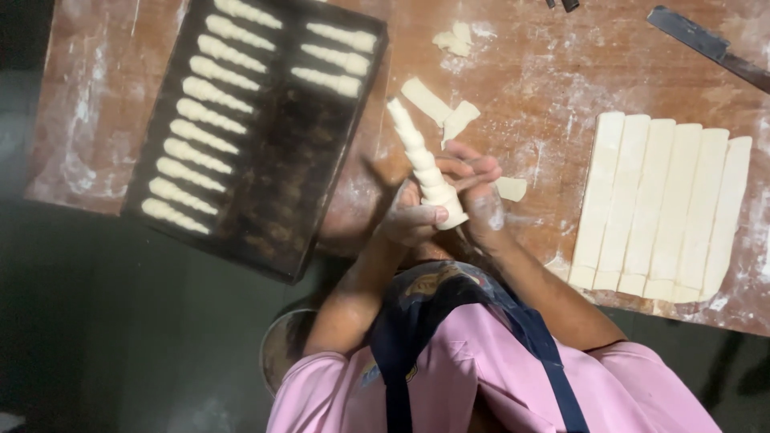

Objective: The person takes flat strips of dough, wraps each strip in a spiral around a dark conical metal mold, and places the covered mold onto a baking tray alongside previously finished ones. They repeat this cycle continuously, occasionally repositioning the tray and picking up a new mold and dough strip.

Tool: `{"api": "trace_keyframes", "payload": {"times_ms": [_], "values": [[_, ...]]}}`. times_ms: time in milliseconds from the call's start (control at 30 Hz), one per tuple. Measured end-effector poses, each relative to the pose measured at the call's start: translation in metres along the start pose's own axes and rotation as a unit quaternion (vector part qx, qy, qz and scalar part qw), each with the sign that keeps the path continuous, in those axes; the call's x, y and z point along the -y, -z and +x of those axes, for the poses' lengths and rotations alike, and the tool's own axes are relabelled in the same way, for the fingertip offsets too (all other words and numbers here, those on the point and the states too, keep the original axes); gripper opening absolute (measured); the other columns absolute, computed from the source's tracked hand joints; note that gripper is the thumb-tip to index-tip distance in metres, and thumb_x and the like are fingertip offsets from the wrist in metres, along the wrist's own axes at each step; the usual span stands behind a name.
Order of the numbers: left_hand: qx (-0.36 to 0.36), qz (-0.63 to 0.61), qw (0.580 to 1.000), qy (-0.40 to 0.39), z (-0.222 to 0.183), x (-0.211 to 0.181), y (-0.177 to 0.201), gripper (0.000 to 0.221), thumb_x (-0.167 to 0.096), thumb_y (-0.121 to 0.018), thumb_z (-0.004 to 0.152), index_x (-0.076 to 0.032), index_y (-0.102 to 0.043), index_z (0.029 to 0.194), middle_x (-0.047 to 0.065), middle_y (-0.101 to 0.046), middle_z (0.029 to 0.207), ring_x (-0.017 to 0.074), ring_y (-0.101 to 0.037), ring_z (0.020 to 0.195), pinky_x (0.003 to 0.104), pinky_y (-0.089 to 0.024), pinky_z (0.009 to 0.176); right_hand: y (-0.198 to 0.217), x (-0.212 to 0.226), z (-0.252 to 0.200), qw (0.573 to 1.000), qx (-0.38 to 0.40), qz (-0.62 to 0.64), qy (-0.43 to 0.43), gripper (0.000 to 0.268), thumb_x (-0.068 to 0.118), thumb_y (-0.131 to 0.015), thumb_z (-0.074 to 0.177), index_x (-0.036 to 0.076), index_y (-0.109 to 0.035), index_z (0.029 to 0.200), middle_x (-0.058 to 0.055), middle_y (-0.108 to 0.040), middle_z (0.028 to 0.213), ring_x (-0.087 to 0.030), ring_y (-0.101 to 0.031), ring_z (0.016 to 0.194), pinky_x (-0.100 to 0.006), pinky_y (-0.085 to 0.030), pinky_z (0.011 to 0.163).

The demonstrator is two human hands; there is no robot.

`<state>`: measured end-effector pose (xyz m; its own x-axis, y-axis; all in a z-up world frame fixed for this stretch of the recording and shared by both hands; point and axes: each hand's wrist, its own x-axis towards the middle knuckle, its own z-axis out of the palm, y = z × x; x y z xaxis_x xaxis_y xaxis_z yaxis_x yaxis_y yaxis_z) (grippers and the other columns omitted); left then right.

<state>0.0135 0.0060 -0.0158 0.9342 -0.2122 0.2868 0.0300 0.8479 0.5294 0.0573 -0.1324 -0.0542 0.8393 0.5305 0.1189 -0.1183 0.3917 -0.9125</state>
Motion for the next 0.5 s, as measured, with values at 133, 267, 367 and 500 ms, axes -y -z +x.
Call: {"api": "trace_keyframes", "payload": {"times_ms": [133, 267, 367, 500], "values": [[-0.044, -0.015, 0.998, -0.034, -0.009, 0.008, 0.005, 0.053, 0.000, -0.069, 0.088, 0.000, -0.053, 0.139, 0.025, -0.054, 0.150, 0.0373, -0.050, 0.146, 0.050, -0.040, 0.125, 0.010, 0.002, 0.002, 0.997, -0.010, -0.074, 0.028, 0.084, 0.066, -0.057, 0.100, -0.002, -0.037, 0.144, -0.014, -0.051, 0.140, -0.020, -0.055, 0.123, -0.034, -0.049, 0.106], [-0.124, -0.010, 0.986, -0.114, -0.026, 0.029, 0.028, 0.045, -0.003, -0.071, 0.099, 0.000, -0.046, 0.137, 0.021, -0.055, 0.130, 0.0346, -0.056, 0.126, 0.054, -0.045, 0.120, 0.026, 0.000, -0.009, 0.983, -0.102, -0.062, 0.139, 0.063, 0.059, -0.060, 0.103, 0.004, -0.050, 0.133, -0.010, -0.061, 0.120, -0.018, -0.065, 0.111, -0.033, -0.057, 0.102], [-0.183, 0.007, 0.974, -0.132, -0.029, 0.027, 0.012, 0.054, -0.011, -0.074, 0.101, 0.000, -0.040, 0.142, 0.016, -0.055, 0.122, 0.0309, -0.059, 0.115, 0.052, -0.048, 0.110, 0.021, -0.002, -0.018, 0.879, -0.044, -0.354, 0.318, 0.050, 0.043, -0.078, 0.089, 0.005, -0.058, 0.115, -0.008, -0.065, 0.106, -0.015, -0.068, 0.095, -0.030, -0.059, 0.084], [-0.197, 0.052, 0.972, -0.114, -0.032, -0.001, -0.014, 0.072, -0.023, -0.075, 0.096, -0.001, -0.035, 0.152, 0.016, -0.055, 0.133, 0.0285, -0.060, 0.124, 0.046, -0.048, 0.111, -0.005, 0.012, -0.020, 0.855, -0.023, -0.379, 0.354, 0.040, 0.026, -0.083, 0.092, 0.002, -0.058, 0.113, -0.012, -0.066, 0.106, -0.023, -0.066, 0.104, -0.037, -0.058, 0.087]]}}
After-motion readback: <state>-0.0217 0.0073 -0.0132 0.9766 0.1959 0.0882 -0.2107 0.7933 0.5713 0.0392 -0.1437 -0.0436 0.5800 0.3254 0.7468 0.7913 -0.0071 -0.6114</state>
